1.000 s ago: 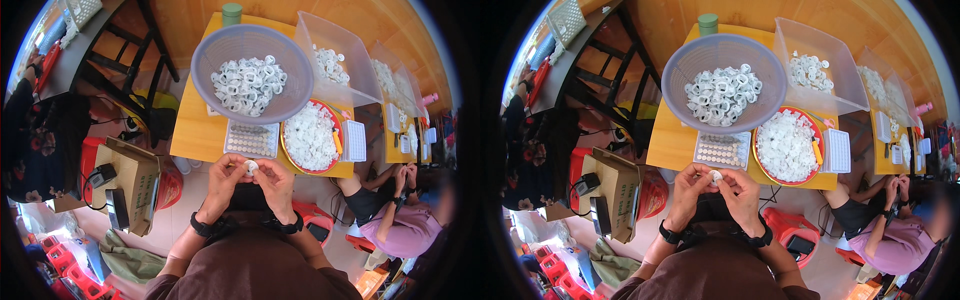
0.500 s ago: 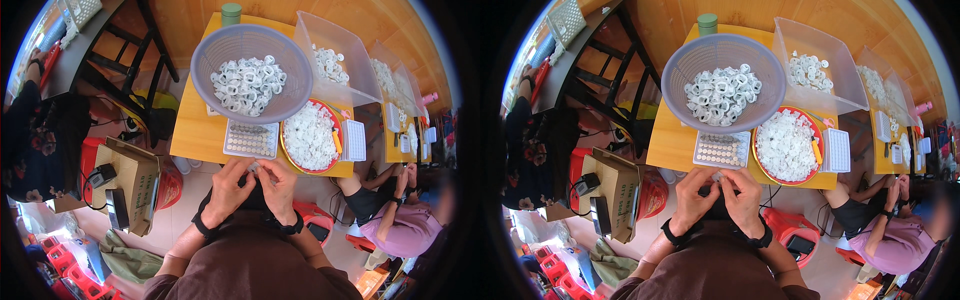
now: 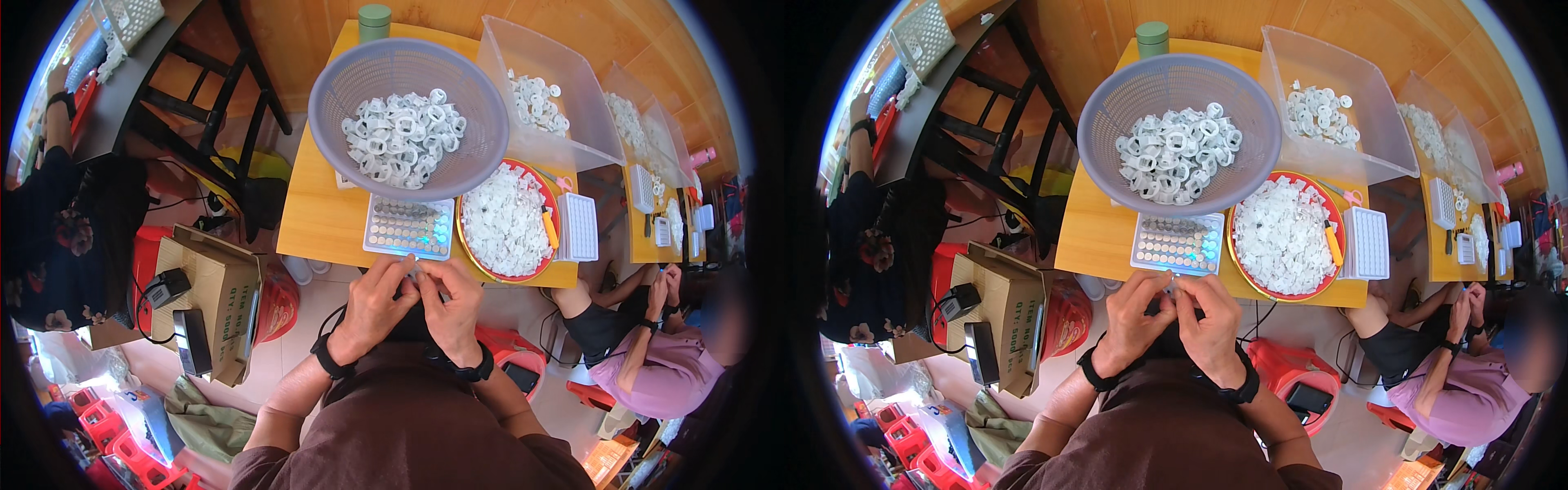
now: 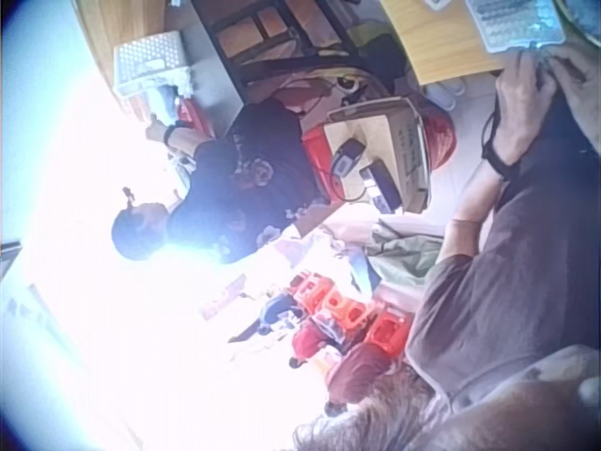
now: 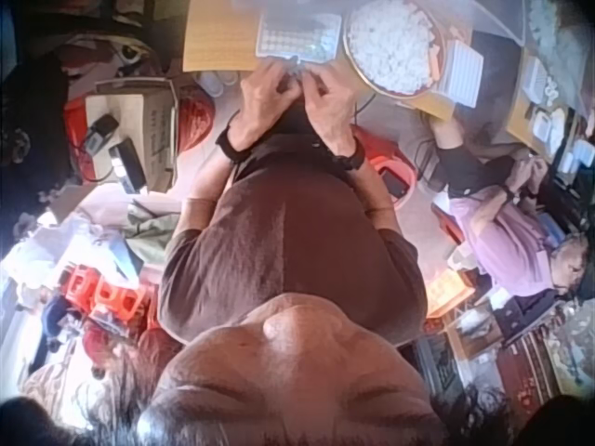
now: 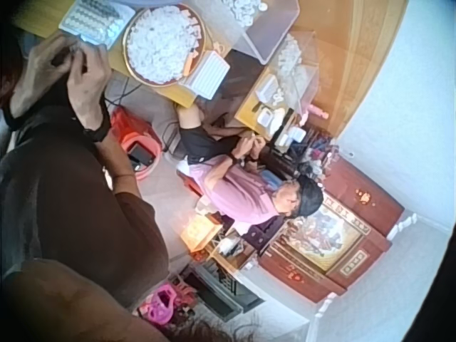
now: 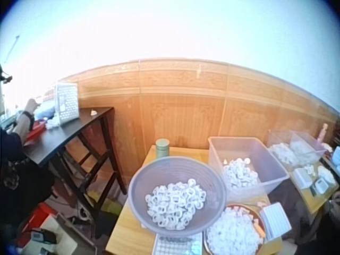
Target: Assembling small white plastic components and placing them into a grid-like tray.
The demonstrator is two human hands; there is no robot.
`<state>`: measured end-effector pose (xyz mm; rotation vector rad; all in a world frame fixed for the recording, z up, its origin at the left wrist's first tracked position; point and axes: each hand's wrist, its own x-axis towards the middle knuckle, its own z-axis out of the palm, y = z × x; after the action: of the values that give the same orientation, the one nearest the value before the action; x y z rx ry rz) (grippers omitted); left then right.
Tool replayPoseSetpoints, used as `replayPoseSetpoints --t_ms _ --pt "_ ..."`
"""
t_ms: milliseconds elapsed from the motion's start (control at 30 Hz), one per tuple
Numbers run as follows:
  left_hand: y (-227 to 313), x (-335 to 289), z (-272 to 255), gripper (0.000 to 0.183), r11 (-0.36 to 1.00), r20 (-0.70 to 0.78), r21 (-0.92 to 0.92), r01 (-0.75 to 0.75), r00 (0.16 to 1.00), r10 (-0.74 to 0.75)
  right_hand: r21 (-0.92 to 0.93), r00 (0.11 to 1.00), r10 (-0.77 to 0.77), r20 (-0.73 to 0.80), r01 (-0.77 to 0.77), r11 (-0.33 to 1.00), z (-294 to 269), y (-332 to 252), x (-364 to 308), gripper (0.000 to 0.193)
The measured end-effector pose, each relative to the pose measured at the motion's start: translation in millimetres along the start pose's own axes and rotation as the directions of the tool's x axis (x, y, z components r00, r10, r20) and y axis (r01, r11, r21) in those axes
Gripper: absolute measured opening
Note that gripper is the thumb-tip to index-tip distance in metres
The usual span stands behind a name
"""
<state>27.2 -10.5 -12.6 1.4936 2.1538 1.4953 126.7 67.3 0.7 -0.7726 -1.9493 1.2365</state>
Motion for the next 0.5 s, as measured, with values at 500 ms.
replayPoseSetpoints --t_ms 500 --pt "1.5 2.2 -5.5 0.019 0.273 0.302 -0.84 0.468 0.823 -0.481 0.349 0.981 0.194 -0.008 -0.179 0.92 3.5 -0.6 -1.5 0.01"
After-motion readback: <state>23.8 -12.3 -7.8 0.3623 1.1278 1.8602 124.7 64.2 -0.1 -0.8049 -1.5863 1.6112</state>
